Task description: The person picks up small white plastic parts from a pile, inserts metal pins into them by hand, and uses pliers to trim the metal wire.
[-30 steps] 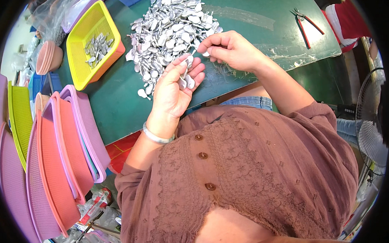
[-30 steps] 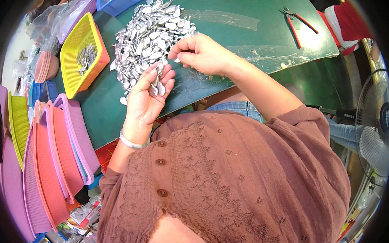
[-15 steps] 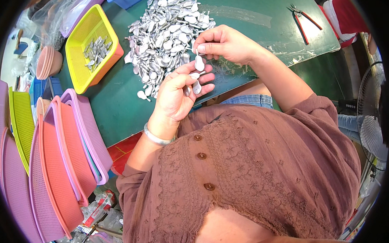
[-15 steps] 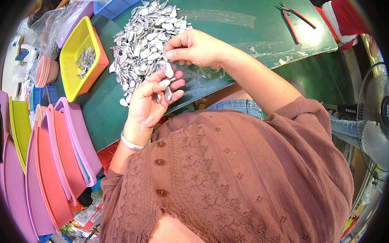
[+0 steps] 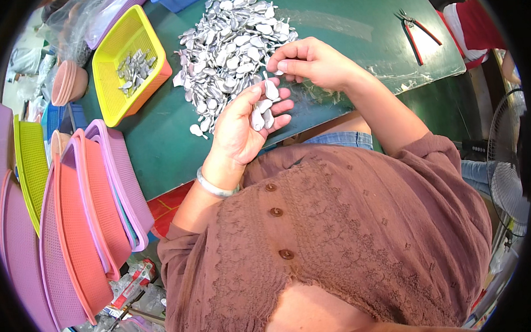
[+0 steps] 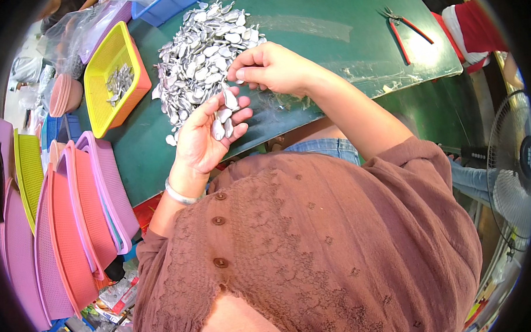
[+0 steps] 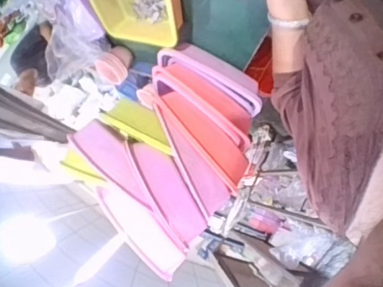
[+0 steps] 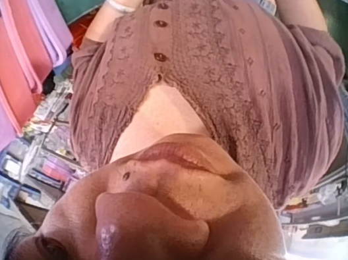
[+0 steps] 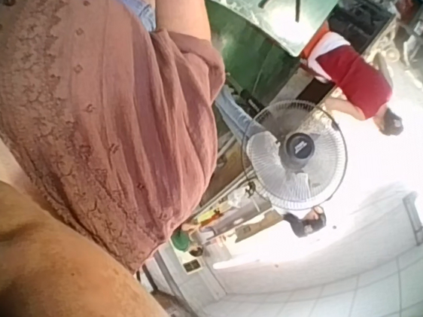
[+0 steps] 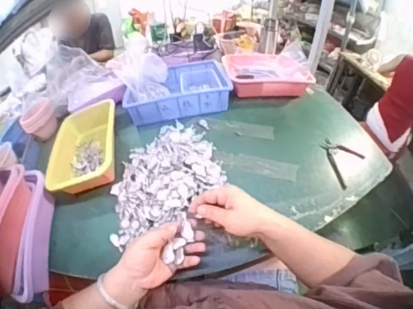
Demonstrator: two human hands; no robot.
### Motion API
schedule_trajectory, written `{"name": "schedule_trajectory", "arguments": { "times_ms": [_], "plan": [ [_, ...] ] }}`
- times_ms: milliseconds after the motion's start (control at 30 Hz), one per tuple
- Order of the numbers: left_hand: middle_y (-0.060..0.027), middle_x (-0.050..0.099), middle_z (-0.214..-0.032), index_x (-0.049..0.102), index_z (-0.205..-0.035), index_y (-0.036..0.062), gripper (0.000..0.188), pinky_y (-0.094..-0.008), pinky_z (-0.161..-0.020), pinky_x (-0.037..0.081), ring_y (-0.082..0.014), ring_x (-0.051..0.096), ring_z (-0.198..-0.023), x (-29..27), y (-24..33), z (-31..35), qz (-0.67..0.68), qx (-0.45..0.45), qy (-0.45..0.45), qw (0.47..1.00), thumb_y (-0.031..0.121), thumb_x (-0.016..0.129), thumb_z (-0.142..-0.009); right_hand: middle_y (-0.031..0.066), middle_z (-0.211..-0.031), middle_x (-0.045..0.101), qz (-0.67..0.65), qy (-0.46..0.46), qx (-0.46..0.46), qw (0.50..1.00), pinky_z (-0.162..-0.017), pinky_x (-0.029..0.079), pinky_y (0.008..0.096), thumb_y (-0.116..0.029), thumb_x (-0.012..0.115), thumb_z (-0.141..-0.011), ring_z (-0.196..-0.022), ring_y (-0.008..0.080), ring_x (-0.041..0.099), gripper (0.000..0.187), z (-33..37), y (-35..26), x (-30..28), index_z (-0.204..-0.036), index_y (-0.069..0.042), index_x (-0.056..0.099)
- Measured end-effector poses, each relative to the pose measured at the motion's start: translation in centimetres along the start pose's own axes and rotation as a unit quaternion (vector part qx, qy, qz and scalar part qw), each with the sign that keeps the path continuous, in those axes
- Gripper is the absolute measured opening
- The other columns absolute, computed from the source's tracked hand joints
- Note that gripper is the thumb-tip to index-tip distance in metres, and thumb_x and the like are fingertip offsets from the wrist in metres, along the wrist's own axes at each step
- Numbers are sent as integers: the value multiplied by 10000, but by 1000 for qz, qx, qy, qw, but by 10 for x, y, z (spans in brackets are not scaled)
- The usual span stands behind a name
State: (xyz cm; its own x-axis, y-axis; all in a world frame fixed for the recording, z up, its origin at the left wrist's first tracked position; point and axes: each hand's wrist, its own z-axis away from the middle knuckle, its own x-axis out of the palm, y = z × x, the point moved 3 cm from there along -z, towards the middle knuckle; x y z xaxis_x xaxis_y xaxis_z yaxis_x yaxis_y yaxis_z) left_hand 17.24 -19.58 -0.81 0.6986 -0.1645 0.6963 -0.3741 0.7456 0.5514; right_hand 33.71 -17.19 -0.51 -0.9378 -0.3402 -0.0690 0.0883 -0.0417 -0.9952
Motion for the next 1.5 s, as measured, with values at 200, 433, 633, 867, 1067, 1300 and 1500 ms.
{"name": "schedule_trajectory", "arguments": {
  "times_ms": [200, 433, 633, 867, 1067, 1300, 1500],
  "plan": [
    [-126, 591, -900, 524, -972, 9, 245, -270, -591, 489, -177, 588, -723, -14, 31, 2, -4, 63, -14, 998, 225, 444, -888, -13, -801, 570, -5, 20, 12, 1000, -592, 409, 192, -75, 538, -810, -660, 56, 496, 179, 9, -2, -9, -964, -3, 593],
    [-128, 563, -879, 537, -942, -5, 193, -318, -720, 466, -191, 553, -781, -61, 179, 6, -161, 424, 141, 880, 163, 471, -874, 20, -787, 564, -108, 64, 23, 992, -549, 412, 188, -43, 538, -809, -646, 70, 517, 260, 9, -10, -6, -1066, -18, 504],
    [-98, 551, -1028, 510, -1089, -42, 287, -242, -777, 421, -135, 524, -913, -57, 176, 3, -384, 511, 280, 716, 84, 541, -833, 73, -802, 585, -184, 43, 4, 982, -587, 461, 210, -63, 563, -811, -679, 104, 559, 212, 8, -8, -4, -995, 30, 514],
    [-34, 594, -746, 586, -974, 15, 174, -188, -510, 421, -71, 527, -580, 1, 57, -9, -321, 232, 83, 915, 128, 551, -848, 52, -857, 601, -170, 2, -24, 985, -641, 479, 222, -58, 524, -834, -721, 96, 572, 218, 10, -10, 5, -1037, 21, 534],
    [-38, 593, -747, 596, -939, 27, 161, -184, -519, 417, -80, 532, -594, 0, 33, -16, -252, 211, 47, 943, 157, 547, -859, 52, -890, 585, -164, 11, -39, 986, -668, 487, 235, -22, 545, -814, -747, 102, 571, 255, 14, -12, 12, -1065, 17, 528],
    [-72, 602, -848, 575, -975, 17, 163, -259, -660, 508, -146, 589, -753, -7, 26, -16, -119, 190, 6, 974, 117, 487, -881, 47, -919, 578, -79, 80, -145, 983, -749, 464, 236, 3, 548, -807, -831, 99, 559, 269, 18, -10, 20, -1075, 7, 530],
    [-119, 585, -934, 530, -1021, 3, 195, -331, -755, 514, -232, 589, -880, -15, 25, -16, -55, 144, -66, 986, 126, 447, -895, 101, -842, 591, 273, 224, -188, 916, -689, 468, 299, -7, 564, -743, -783, 233, 584, 171, 16, -10, -2, -910, -23, 599]
  ]
}}
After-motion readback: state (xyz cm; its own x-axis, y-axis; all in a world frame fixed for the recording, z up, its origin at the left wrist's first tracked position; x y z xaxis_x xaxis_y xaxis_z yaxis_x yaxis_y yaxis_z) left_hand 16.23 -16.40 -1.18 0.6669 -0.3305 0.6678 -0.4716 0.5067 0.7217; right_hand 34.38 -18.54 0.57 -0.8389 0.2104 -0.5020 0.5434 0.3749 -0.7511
